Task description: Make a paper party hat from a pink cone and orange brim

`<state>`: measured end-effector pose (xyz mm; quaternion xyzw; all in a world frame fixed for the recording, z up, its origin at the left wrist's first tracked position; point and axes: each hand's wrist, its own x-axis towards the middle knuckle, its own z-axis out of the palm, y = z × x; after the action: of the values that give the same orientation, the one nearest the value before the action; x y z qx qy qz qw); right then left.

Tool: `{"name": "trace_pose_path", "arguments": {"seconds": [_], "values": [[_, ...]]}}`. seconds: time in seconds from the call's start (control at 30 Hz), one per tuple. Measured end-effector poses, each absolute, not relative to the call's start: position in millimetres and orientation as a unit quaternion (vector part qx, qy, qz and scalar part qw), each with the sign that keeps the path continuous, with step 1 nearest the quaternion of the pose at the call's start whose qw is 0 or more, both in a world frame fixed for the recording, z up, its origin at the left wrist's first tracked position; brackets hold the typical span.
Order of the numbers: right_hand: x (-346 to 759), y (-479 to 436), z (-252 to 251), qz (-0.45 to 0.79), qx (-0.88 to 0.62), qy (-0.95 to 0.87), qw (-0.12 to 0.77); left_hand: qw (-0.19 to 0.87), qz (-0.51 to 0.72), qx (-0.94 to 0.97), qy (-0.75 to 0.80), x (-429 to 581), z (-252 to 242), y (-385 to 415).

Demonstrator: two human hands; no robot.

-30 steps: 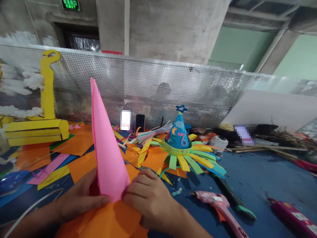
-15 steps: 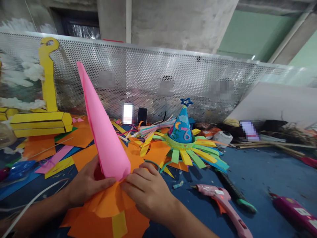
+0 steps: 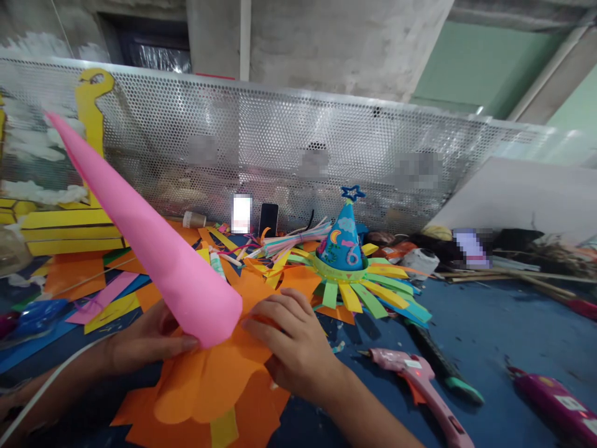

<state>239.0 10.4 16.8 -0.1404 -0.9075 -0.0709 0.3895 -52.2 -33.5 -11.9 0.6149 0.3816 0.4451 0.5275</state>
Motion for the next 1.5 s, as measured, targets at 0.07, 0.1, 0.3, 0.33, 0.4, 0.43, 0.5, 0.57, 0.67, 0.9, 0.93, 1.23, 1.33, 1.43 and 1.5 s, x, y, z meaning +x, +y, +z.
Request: {"name": "trace_pose_path", "arguments": {"seconds": [0.07,0.1,0.3,0.33,0.4,0.43,0.5,0.57,0.67,0.9,0.93,1.23,1.33,1.43,1.5], "values": [[242,12,18,-0.063,-0.126,-0.914,0.379,0.53,0.43,0.636,0.359,-55,-12,-34],[243,12,19,-0.054,-0.119,-0.919,0.371,0.533,0.42,0.647,0.347,-56,-12,-34],[238,4,21,-0.013,-0.093,-0.936,0.339,0.539,0.435,0.627,0.358,-49,-11,-37],[237,3,21,-0.015,-0.092,-0.935,0.342,0.543,0.447,0.611,0.363,-48,-10,-37],[236,4,19,-0.022,-0.091,-0.933,0.349,0.557,0.469,0.584,0.36,-46,-10,-39],[236,4,19,-0.027,-0.089,-0.931,0.353,0.562,0.478,0.575,0.353,-45,-9,-40],[235,4,17,-0.036,-0.088,-0.931,0.354,0.57,0.486,0.568,0.342,-42,-9,-41],[234,3,16,-0.04,-0.091,-0.933,0.347,0.577,0.487,0.565,0.333,-40,-9,-42],[233,1,16,-0.039,-0.092,-0.934,0.342,0.588,0.487,0.557,0.327,-40,-10,-41],[239,5,19,-0.03,-0.092,-0.924,0.37,0.606,0.472,0.547,0.334,-52,-5,-43],[240,6,19,-0.029,-0.086,-0.924,0.371,0.609,0.468,0.553,0.323,-52,-4,-43],[237,2,20,-0.034,-0.084,-0.936,0.34,0.599,0.502,0.508,0.361,-44,-8,-37],[237,1,19,-0.033,-0.095,-0.937,0.335,0.609,0.517,0.481,0.361,-44,-11,-36],[236,2,18,-0.019,-0.103,-0.933,0.345,0.625,0.514,0.471,0.35,-46,-12,-36],[237,4,19,-0.01,-0.1,-0.93,0.354,0.644,0.513,0.466,0.324,-48,-12,-36]]}}
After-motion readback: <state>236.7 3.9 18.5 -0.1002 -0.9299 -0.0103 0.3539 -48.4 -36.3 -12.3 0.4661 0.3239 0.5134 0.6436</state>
